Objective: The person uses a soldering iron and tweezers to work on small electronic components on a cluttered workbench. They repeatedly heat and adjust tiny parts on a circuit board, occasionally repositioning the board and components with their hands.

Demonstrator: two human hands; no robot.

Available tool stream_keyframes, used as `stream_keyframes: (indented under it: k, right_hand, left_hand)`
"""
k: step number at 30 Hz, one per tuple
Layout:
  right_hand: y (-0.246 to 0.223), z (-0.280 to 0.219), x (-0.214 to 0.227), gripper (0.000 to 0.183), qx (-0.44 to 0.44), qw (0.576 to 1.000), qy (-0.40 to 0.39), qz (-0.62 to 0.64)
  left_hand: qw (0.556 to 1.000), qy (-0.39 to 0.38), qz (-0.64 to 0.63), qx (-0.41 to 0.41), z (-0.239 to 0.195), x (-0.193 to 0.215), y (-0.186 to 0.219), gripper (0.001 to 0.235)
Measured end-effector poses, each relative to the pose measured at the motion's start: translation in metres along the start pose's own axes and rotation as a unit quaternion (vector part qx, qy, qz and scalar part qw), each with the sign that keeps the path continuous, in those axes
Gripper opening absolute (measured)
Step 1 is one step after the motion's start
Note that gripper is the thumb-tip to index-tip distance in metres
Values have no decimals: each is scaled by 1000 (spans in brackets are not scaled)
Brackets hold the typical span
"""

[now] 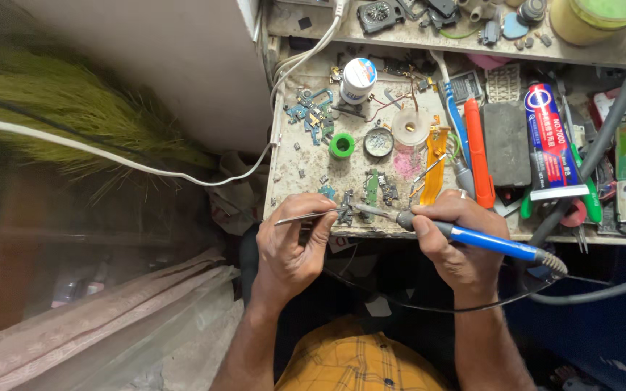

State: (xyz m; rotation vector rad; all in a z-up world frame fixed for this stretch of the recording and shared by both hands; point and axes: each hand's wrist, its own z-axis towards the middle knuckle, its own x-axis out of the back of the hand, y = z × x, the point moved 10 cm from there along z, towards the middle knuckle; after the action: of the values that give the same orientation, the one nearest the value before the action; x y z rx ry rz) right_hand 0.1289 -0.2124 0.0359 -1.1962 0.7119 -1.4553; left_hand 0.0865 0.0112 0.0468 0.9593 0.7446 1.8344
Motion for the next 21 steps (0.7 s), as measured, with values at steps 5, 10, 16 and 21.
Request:
stream_keyframes:
  k: [5, 10, 16, 21]
  right_hand:
    - [2, -1, 1, 12, -2, 1000, 10, 8]
    - [2, -1, 1, 13, -3, 1000, 5, 23]
    - [4, -3, 3, 14, -8, 999, 14, 28]
    - [5, -4, 4, 14, -11, 999, 18, 39]
  left_hand:
    - [1000, 3, -4, -6, 0, 0, 1, 22]
    - [1000, -1, -11, 10, 0, 0, -1, 20]
    - [1000, -1, -20, 22, 0, 0, -3, 20]
    - [1000, 2, -16, 15, -2, 0, -2, 22]
